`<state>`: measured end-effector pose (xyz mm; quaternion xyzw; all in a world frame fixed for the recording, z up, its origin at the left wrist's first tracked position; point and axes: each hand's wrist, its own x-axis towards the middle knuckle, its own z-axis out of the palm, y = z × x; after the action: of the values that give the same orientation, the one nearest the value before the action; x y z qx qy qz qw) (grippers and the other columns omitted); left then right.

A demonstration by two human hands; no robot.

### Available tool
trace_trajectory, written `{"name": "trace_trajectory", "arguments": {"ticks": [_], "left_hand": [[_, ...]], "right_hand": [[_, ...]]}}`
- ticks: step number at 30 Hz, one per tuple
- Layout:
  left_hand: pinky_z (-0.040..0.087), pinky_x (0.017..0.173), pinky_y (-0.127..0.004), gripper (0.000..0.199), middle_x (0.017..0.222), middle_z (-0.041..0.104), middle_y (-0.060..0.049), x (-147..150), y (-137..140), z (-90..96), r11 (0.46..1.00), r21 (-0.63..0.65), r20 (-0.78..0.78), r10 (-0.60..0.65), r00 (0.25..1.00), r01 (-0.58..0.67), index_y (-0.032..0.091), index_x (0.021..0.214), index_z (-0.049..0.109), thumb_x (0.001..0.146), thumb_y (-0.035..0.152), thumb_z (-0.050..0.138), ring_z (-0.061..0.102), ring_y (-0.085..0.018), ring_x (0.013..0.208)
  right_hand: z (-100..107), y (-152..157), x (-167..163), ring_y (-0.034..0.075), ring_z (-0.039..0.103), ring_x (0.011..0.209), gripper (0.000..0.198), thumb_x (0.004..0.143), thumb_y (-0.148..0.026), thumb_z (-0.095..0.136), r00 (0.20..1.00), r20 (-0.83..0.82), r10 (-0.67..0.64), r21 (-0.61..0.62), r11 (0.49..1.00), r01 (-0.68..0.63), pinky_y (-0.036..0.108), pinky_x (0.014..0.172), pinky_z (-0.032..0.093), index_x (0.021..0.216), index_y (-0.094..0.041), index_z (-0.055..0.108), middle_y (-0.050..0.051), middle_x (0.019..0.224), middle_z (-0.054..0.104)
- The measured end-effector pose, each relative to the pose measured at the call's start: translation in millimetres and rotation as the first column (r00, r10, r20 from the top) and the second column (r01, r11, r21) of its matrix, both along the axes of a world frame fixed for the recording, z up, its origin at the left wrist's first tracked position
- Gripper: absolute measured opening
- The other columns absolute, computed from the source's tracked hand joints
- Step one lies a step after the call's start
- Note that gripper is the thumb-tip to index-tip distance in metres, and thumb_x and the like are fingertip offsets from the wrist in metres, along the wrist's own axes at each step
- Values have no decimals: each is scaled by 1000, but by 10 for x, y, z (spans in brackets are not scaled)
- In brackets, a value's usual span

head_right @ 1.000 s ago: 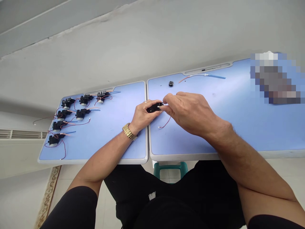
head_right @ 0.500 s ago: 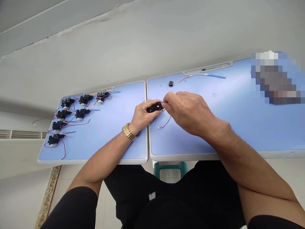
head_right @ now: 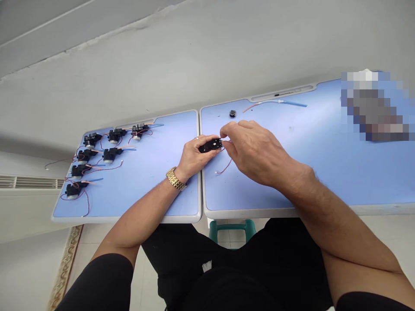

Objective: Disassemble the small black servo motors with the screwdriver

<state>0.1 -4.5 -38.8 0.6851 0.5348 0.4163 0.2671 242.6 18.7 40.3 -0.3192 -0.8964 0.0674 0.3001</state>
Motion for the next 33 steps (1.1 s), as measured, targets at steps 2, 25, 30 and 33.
{"name": "trace_trajectory", "arguments": {"ticks": [2, 25, 30, 33], "left_hand": [[65, 105, -39, 31, 115, 88, -3, -3, 1, 0, 1000, -8, 3, 4, 1000, -4, 29, 128, 88, 99, 22, 92, 80, -21, 107], [65, 104, -36, 32, 116, 88, -3, -12, 7, -10, 1000, 13, -6, -7, 1000, 7, 27, 131, 87, 100, 21, 92, 81, -20, 107], [65, 105, -37, 31, 116, 88, -3, -12, 5, -12, 1000, 13, 1, -8, 1000, 8, 28, 130, 87, 100, 22, 92, 81, -20, 107], [65, 103, -37, 31, 115, 88, -3, -13, 6, -14, 1000, 5, -14, 1, 1000, -1, 29, 130, 87, 100, 23, 92, 81, -20, 106]], "right_hand": [[24, -16, -4, 33, 77, 100, 23, 116, -18, 50, 1000, 16, -9, -33, 999, 9, 48, 82, 61, 128, -26, 67, 13, 106, 83], [-55, 71, 4, 30, 78, 91, 24, 118, -20, 51, 995, -97, 13, 65, 998, -6, 48, 84, 61, 125, -29, 71, 6, 97, 81], [-72, 58, -4, 31, 80, 90, 11, 117, -24, 60, 995, -103, 4, 74, 997, 3, 46, 72, 57, 121, -27, 70, 7, 98, 82], [-105, 84, 6, 27, 74, 74, 14, 118, -32, 60, 996, -87, -25, 90, 995, 33, 45, 64, 52, 111, -27, 71, 3, 86, 78]]}}
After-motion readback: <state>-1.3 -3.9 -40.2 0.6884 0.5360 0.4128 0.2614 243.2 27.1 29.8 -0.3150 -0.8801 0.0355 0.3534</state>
